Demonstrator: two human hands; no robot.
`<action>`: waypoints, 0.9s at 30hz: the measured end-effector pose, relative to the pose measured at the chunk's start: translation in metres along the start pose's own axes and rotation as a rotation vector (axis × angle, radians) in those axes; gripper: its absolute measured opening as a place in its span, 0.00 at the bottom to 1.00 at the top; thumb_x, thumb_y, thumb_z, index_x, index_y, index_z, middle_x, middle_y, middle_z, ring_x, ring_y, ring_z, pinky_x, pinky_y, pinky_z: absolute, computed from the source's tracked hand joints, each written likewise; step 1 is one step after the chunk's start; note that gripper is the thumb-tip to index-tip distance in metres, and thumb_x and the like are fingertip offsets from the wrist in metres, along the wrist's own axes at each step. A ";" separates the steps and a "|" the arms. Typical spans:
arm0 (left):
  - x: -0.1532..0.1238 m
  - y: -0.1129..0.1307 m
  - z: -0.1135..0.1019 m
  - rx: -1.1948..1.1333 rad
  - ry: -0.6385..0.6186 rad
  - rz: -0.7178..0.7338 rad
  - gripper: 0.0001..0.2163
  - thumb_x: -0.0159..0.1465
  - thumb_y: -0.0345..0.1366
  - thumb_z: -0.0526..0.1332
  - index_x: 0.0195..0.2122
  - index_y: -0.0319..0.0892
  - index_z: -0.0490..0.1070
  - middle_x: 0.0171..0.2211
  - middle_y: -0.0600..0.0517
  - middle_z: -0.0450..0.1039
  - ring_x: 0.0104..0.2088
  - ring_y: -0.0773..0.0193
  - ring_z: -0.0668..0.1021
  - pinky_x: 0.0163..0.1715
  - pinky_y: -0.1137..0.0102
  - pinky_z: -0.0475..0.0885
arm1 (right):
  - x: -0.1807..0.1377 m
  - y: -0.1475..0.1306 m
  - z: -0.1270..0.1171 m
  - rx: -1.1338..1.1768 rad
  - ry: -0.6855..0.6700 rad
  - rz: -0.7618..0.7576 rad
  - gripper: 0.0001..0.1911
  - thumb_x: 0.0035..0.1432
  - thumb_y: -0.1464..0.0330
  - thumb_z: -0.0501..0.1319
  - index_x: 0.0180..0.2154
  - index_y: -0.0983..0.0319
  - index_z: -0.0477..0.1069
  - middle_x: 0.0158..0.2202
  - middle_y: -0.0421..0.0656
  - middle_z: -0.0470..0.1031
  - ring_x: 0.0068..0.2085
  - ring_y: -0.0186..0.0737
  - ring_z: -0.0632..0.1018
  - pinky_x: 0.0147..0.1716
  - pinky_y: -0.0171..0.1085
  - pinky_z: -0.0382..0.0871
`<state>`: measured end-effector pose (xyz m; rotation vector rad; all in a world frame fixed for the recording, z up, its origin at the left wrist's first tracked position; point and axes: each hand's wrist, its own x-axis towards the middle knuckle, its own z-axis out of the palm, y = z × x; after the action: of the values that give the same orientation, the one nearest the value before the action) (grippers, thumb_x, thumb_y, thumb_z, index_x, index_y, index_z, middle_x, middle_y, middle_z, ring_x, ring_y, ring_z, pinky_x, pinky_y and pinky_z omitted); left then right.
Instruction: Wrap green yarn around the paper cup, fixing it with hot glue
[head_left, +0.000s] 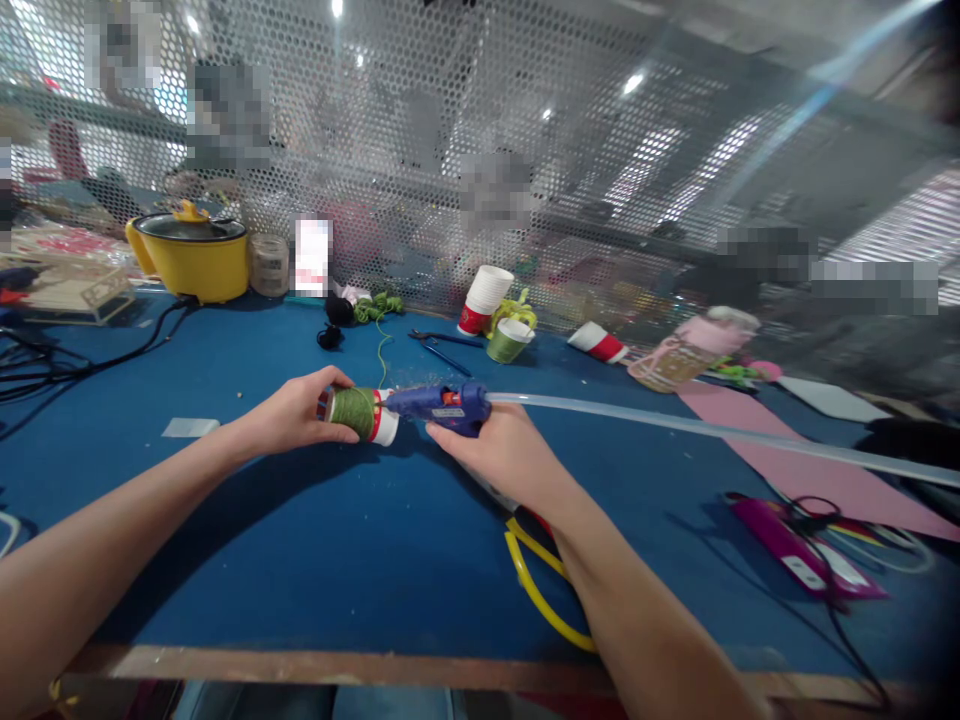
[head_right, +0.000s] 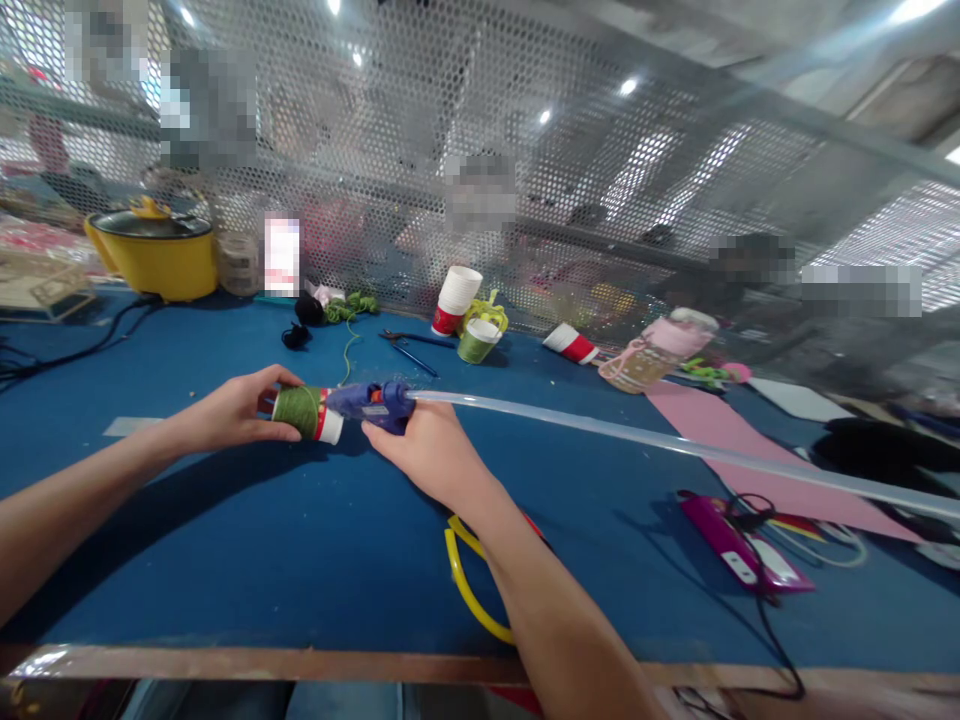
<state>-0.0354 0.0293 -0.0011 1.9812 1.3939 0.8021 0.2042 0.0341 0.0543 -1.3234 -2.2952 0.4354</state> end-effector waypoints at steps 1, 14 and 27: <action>0.000 -0.001 0.000 -0.001 -0.002 -0.006 0.22 0.49 0.44 0.64 0.42 0.41 0.60 0.36 0.48 0.72 0.33 0.59 0.76 0.29 0.67 0.70 | 0.000 0.000 0.000 0.006 -0.006 -0.002 0.11 0.48 0.64 0.57 0.19 0.62 0.67 0.18 0.38 0.69 0.22 0.34 0.68 0.22 0.33 0.60; 0.001 -0.001 -0.001 0.047 -0.003 -0.033 0.23 0.50 0.47 0.63 0.42 0.41 0.60 0.32 0.49 0.73 0.31 0.58 0.76 0.27 0.68 0.69 | -0.004 -0.004 -0.002 0.008 -0.042 0.007 0.09 0.49 0.66 0.57 0.26 0.63 0.73 0.24 0.41 0.74 0.26 0.36 0.72 0.28 0.34 0.64; 0.001 -0.001 0.000 0.028 0.008 0.020 0.23 0.47 0.43 0.65 0.40 0.41 0.61 0.36 0.48 0.71 0.34 0.58 0.75 0.32 0.66 0.69 | -0.001 0.000 0.000 0.021 -0.027 0.013 0.12 0.49 0.64 0.57 0.18 0.62 0.64 0.18 0.39 0.68 0.21 0.33 0.67 0.22 0.32 0.60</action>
<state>-0.0359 0.0306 -0.0015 2.0188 1.3991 0.8048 0.2043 0.0336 0.0542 -1.3314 -2.2988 0.4828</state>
